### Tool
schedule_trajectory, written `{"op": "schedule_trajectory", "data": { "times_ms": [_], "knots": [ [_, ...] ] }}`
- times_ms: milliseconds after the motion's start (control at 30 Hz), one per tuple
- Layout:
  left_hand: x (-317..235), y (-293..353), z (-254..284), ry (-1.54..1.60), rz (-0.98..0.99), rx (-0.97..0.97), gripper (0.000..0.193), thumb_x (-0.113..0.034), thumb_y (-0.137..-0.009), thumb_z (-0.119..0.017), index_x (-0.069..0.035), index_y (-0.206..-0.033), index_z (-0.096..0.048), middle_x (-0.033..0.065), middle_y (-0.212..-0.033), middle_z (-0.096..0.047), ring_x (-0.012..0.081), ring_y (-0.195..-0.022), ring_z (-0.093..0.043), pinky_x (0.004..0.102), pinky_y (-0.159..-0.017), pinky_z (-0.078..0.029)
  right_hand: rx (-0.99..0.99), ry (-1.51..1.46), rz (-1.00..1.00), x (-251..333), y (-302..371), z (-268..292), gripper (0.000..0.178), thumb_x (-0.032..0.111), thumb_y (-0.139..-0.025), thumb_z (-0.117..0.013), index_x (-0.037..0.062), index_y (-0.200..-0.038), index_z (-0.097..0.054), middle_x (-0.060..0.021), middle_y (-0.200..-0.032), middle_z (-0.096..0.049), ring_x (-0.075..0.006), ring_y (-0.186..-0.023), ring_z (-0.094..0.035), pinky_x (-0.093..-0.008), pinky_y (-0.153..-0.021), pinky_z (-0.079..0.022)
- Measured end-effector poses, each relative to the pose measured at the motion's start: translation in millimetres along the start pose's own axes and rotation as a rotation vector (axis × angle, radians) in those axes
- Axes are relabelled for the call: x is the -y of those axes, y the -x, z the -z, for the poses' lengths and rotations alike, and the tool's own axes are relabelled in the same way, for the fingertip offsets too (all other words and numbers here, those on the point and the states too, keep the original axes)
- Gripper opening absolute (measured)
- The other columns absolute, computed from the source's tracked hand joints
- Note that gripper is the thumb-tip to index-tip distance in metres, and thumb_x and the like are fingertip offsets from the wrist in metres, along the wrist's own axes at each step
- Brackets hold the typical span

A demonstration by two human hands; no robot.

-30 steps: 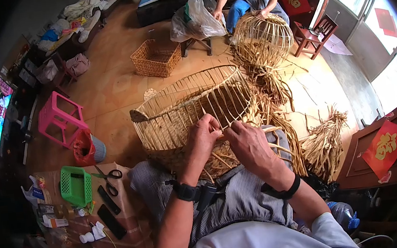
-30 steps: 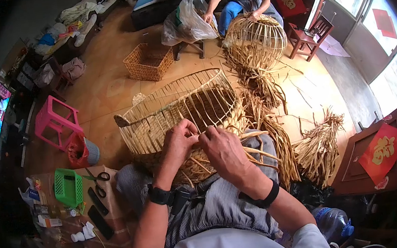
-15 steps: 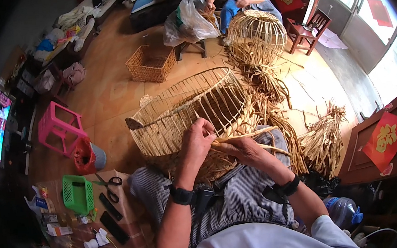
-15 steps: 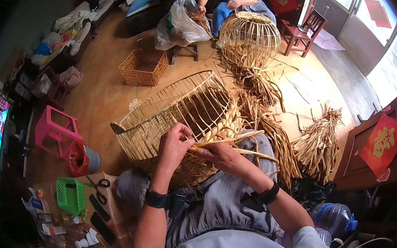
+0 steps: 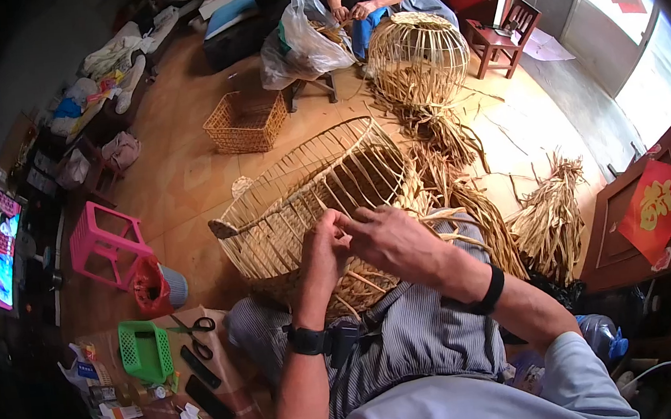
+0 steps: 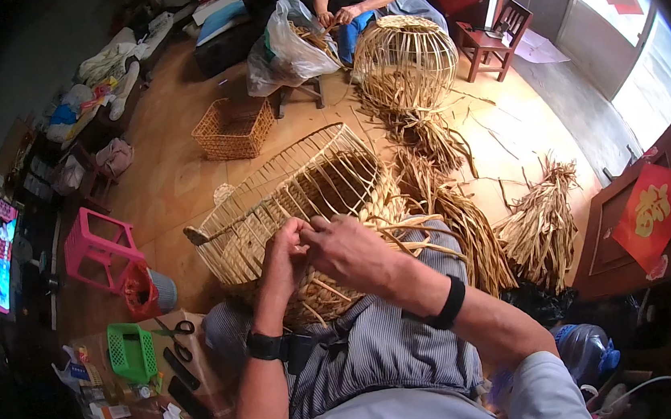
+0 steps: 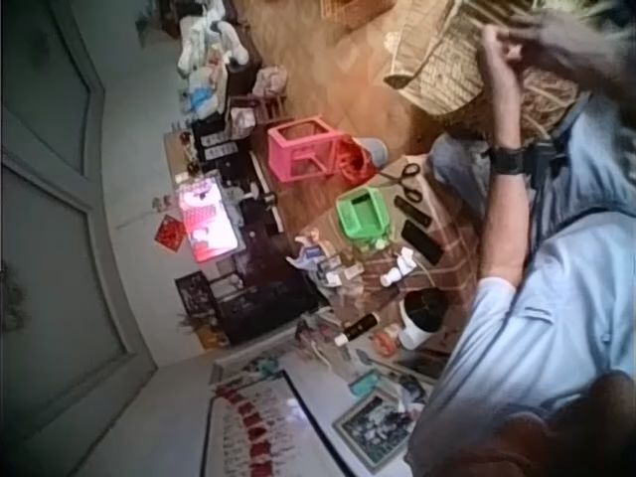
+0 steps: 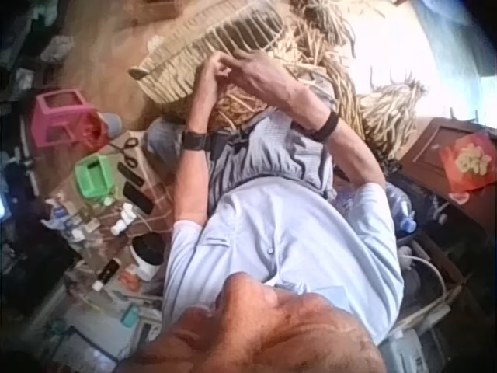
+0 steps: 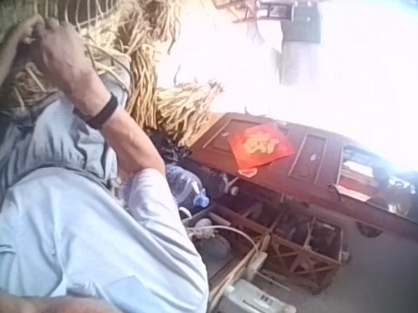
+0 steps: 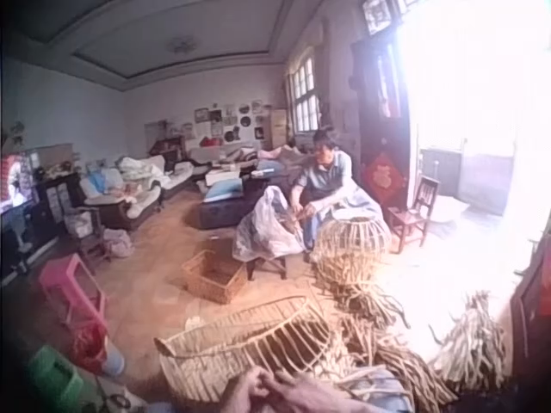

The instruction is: Weaving a large wicker or bamboo basket by hand.

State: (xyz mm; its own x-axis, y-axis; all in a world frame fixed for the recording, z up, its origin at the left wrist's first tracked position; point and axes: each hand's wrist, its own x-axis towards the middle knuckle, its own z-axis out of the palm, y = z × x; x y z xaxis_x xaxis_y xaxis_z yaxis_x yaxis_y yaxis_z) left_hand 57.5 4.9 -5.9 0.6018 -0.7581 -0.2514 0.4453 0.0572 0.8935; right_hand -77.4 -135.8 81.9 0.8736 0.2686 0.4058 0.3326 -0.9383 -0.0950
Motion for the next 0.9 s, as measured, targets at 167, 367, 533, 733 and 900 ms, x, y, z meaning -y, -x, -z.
{"op": "schedule_trajectory", "data": {
  "times_ms": [167,367,533,733,900],
  "knots": [
    [-13.6,9.2,-20.1,-0.774,-0.277,-0.008,0.007,-0.008,-0.100,-0.057,-0.003,-0.104,-0.057,0.0046,-0.090,-0.066,0.0126,-0.074,-0.061,0.0280,-0.068,-0.051,-0.114,-0.135,-0.040,-29.9,21.4,-20.6,0.019,0.024,-0.088,-0.069,0.0046,-0.092,-0.069,-0.0088,-0.091,-0.059,-0.0273,-0.083,-0.063,-0.0390,-0.065,-0.053],
    [-49.0,17.0,-34.2,-0.969,-0.025,-0.069,0.015,-0.004,-0.094,-0.068,-0.004,-0.106,-0.058,0.0043,-0.084,-0.065,0.0122,-0.082,-0.063,0.0276,-0.073,-0.051,-0.043,-0.089,-0.499,-8.1,32.8,-35.5,0.014,0.019,-0.088,-0.069,0.0092,-0.094,-0.062,-0.0081,-0.088,-0.062,-0.0316,-0.076,-0.068,-0.0430,-0.063,-0.054],
    [-20.8,12.3,-20.4,-0.800,-0.176,-0.105,0.019,-0.004,-0.091,-0.072,-0.004,-0.105,-0.058,0.0023,-0.078,-0.063,0.0084,-0.072,-0.058,0.0270,-0.063,-0.048,-0.053,-0.141,-0.520,-9.5,29.5,-53.3,0.007,0.016,-0.091,-0.063,0.0105,-0.096,-0.063,-0.0121,-0.089,-0.064,-0.0369,-0.080,-0.068,-0.0462,-0.065,-0.053],
    [16.8,3.8,-31.4,-0.903,-0.429,-0.272,0.012,-0.003,-0.085,-0.071,-0.005,-0.096,-0.068,0.0181,-0.079,-0.069,0.0260,-0.074,-0.070,0.0380,-0.065,-0.053,-0.043,-0.282,-0.502,-12.2,37.4,-42.8,0.006,0.012,-0.090,-0.068,0.0083,-0.092,-0.064,-0.0138,-0.086,-0.066,-0.0378,-0.080,-0.068,-0.0463,-0.066,-0.052],
    [4.0,12.1,-45.2,-1.019,-0.306,-0.283,0.013,-0.003,-0.085,-0.065,0.000,-0.097,-0.068,0.0265,-0.089,-0.071,0.0446,-0.089,-0.070,0.0511,-0.075,-0.054,0.013,-0.274,-0.530,-11.5,37.6,-38.4,0.013,0.012,-0.090,-0.071,0.0039,-0.090,-0.061,-0.0162,-0.085,-0.065,-0.0385,-0.081,-0.067,-0.0456,-0.067,-0.052]
  ]
}}
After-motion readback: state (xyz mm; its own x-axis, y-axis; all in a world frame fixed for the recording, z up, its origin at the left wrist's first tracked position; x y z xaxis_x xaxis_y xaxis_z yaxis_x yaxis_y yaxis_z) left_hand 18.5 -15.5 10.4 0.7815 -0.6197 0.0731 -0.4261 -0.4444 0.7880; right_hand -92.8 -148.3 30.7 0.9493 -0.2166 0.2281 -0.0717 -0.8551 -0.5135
